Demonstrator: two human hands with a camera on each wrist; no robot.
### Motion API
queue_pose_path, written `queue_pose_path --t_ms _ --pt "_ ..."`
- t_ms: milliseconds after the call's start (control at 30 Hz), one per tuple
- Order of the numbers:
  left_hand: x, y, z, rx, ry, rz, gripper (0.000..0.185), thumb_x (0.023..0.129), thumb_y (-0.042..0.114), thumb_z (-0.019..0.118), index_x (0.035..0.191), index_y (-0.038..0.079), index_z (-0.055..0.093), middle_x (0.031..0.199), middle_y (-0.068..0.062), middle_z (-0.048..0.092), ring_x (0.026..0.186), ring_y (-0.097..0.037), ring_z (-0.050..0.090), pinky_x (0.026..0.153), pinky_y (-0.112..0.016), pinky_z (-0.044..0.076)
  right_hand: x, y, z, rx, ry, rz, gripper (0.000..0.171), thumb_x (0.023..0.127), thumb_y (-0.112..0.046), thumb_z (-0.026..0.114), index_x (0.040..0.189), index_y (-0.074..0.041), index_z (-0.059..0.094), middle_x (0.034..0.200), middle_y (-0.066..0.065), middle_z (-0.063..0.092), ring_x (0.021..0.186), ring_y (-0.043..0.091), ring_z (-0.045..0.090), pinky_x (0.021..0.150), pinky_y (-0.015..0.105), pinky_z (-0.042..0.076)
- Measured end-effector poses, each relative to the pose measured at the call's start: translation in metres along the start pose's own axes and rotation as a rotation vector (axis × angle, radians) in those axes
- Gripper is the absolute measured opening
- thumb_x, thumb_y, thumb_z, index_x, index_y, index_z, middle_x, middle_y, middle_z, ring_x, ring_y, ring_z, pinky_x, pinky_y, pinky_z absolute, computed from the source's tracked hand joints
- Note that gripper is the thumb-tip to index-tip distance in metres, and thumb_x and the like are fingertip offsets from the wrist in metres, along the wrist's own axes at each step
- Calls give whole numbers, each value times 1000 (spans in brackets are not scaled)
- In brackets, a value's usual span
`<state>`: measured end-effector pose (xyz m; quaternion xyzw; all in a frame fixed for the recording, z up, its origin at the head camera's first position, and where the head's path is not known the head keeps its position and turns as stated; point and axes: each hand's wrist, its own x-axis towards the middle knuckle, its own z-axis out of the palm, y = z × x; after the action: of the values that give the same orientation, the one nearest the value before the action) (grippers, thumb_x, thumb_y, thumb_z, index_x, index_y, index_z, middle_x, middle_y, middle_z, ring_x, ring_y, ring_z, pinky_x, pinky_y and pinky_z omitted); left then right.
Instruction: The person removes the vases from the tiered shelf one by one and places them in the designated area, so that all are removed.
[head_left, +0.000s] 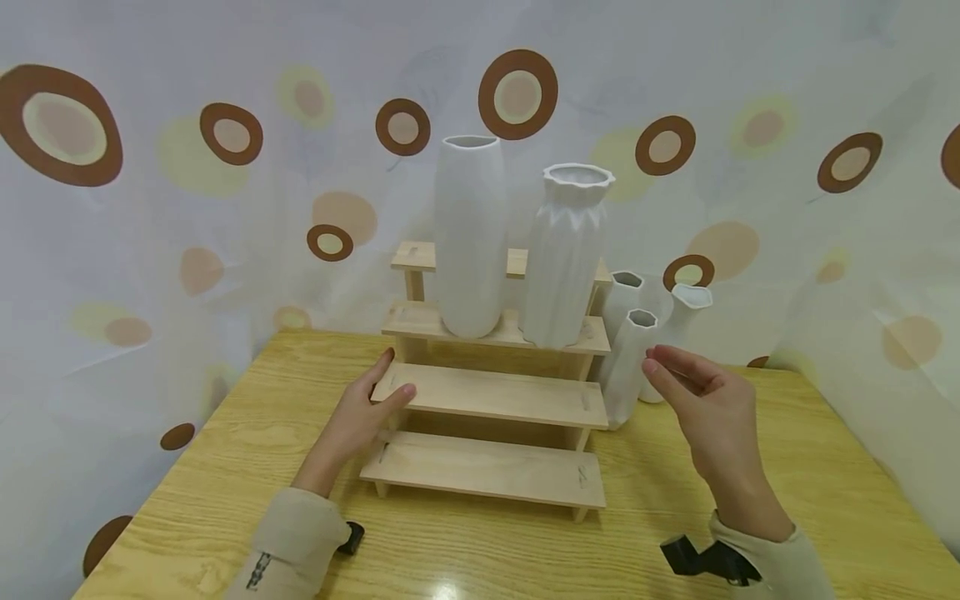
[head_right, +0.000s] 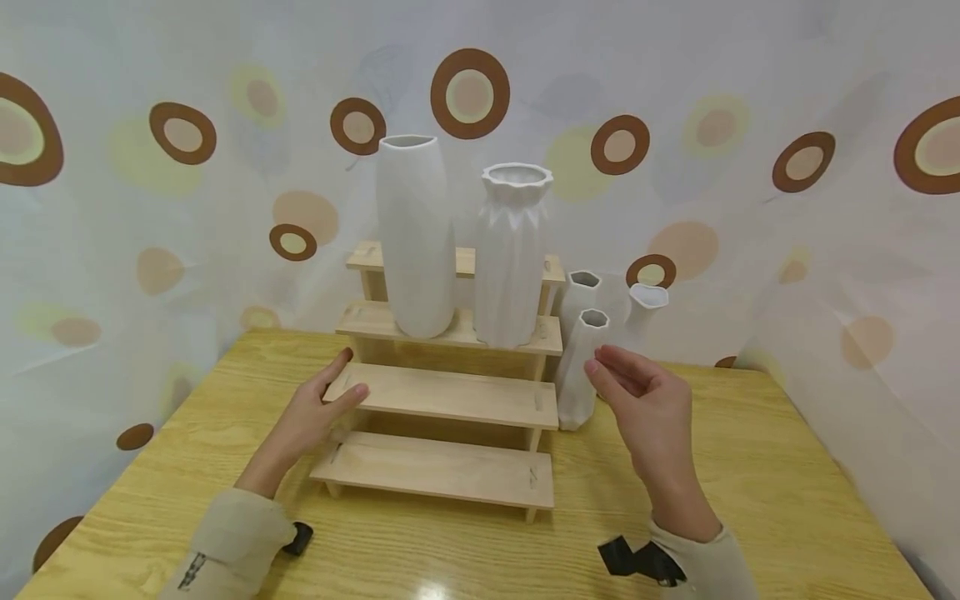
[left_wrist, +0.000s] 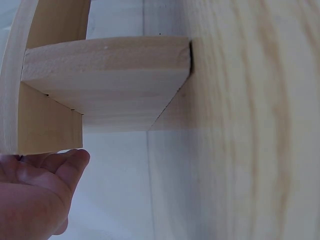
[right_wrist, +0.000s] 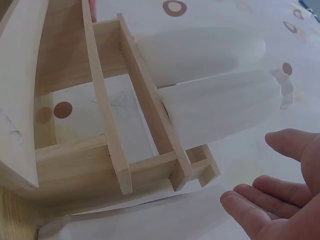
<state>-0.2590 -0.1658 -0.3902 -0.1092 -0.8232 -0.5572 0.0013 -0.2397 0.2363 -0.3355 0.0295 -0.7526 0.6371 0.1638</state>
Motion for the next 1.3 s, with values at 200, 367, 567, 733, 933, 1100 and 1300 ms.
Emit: queue_pose_path --t_ms 200,367,567,733,933,1100,1300 --pt "1 -1 0 3 -1 -5 77 102 30 58 157 -1 15 163 -13 13 149 -31 7 117 -51 16 -1 -2 1 1 -12 -15 44 88 -21 77 123 3 67 111 -3 72 102 4 66 83 12 49" --pt "7 -15 1 -10 5 15 78 101 31 60 157 0 15 163 -12 12 149 -30 7 117 -52 15 -2 -4 3 41 -19 -29 43 88 -18 77 123 5 66 112 1 72 100 5 67 83 13 49" --pt "15 -36 1 4 18 26 82 99 42 60 159 8 15 163 -4 13 149 -25 7 118 -50 14 -3 -5 10 35 -31 -66 44 89 -16 76 124 8 64 113 5 71 99 6 67 82 15 51" --pt "15 -38 2 2 22 31 85 97 47 60 159 8 16 163 -2 14 149 -25 7 117 -50 15 -4 -7 17 43 -40 -80 45 89 -14 76 124 10 63 109 -1 72 98 6 68 81 17 52" --pt "16 -36 3 3 22 27 86 97 48 60 159 9 16 163 -2 14 149 -25 7 117 -50 15 -3 -9 21 137 -56 -96 44 89 -7 75 125 13 60 107 -4 72 98 7 69 82 20 52" --pt "15 -32 3 1 18 18 84 98 45 60 159 9 15 163 -3 13 149 -25 7 117 -50 15 1 -10 26 181 -62 -101 48 88 -5 75 128 15 56 111 -1 71 99 8 68 83 21 52" --pt "2 -1 0 -12 0 -14 78 101 31 60 157 1 15 163 -10 13 149 -30 7 117 -52 15 5 -11 31 185 -71 -118 49 89 -4 74 128 17 54 111 -1 70 100 8 68 84 22 52"
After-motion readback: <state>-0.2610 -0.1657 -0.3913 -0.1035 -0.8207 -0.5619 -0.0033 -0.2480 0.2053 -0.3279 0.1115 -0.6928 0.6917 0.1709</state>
